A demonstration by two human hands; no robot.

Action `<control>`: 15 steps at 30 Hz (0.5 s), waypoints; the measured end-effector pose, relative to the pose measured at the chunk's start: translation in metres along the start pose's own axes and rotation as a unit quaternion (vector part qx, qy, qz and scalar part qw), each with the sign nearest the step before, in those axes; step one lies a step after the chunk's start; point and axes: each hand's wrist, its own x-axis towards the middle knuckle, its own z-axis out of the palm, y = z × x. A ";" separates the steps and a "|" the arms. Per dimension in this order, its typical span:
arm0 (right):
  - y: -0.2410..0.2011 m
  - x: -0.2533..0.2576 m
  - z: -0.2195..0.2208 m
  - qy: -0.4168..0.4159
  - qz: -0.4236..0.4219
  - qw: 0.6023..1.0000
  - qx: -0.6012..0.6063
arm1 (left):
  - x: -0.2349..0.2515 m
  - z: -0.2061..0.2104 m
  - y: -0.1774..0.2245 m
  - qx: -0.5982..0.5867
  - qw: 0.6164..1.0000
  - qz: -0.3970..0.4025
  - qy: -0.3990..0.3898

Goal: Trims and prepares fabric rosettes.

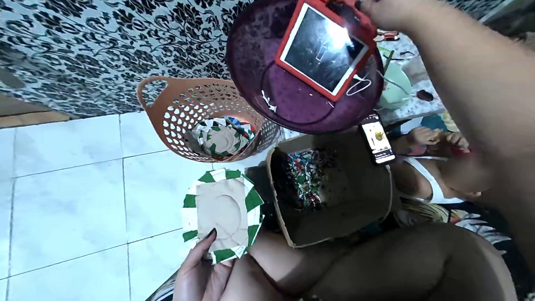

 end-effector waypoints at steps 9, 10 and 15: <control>-0.039 -0.292 0.041 -0.135 -0.255 0.935 0.203 | -0.010 0.014 -0.004 0.073 0.996 0.038 0.015; -0.042 -0.327 0.054 -0.161 -0.246 0.927 0.232 | -0.012 0.013 -0.005 0.070 0.997 0.042 0.013; -0.066 -0.457 0.126 -0.156 -0.241 0.873 0.395 | -0.020 0.003 -0.007 0.098 0.992 0.074 -0.020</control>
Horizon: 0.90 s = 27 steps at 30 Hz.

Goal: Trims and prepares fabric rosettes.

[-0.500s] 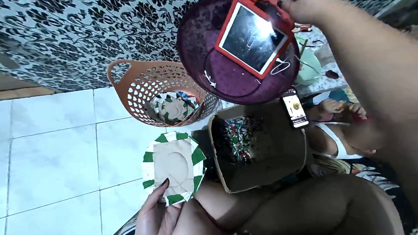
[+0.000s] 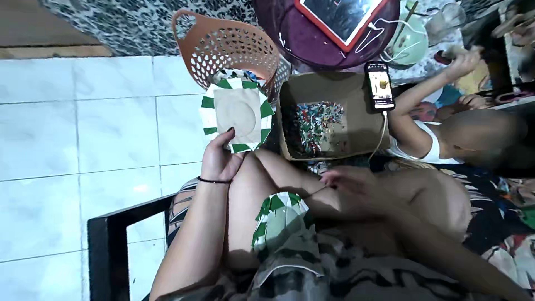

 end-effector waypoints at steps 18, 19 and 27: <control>-0.032 -0.040 0.112 -0.030 0.247 0.963 0.102 | -0.052 -0.027 -0.009 -0.024 0.993 0.111 -0.032; -0.033 -0.041 0.109 -0.016 0.263 0.959 0.107 | -0.061 -0.033 -0.007 -0.021 0.993 0.115 -0.025; -0.027 -0.045 0.094 0.132 0.227 0.936 0.233 | -0.161 -0.100 -0.009 0.257 0.954 0.148 0.056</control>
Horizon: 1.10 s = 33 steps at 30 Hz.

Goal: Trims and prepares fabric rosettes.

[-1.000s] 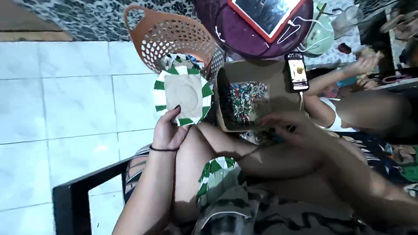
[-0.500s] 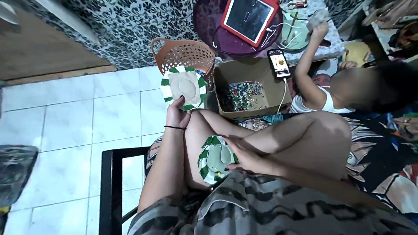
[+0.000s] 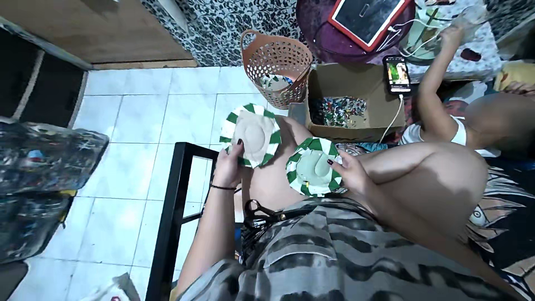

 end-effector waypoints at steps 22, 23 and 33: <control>-0.042 0.028 -0.031 0.121 -0.005 0.965 0.231 | -0.006 -0.004 -0.001 0.230 0.973 0.001 0.023; -0.047 0.031 -0.035 0.128 -0.006 0.965 0.231 | -0.010 -0.014 -0.002 0.268 0.963 0.012 0.029; -0.077 0.091 -0.091 0.361 -0.302 0.846 -0.248 | -0.093 -0.059 -0.015 0.482 0.840 0.063 -0.242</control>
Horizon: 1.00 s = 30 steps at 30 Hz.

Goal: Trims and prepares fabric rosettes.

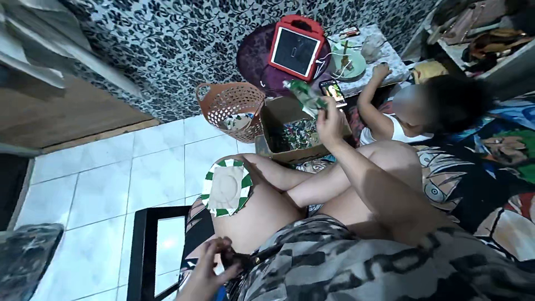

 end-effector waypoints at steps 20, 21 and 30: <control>0.030 0.029 -0.001 -0.014 0.329 0.923 0.197 | 0.054 -0.075 0.065 0.289 0.953 0.071 -0.050; 0.028 0.026 -0.006 -0.008 0.334 0.919 0.208 | 0.058 -0.087 0.074 0.335 0.939 0.062 -0.050; 0.012 0.014 -0.003 -0.036 0.342 0.903 0.257 | 0.057 -0.168 0.139 0.431 0.901 0.011 -0.042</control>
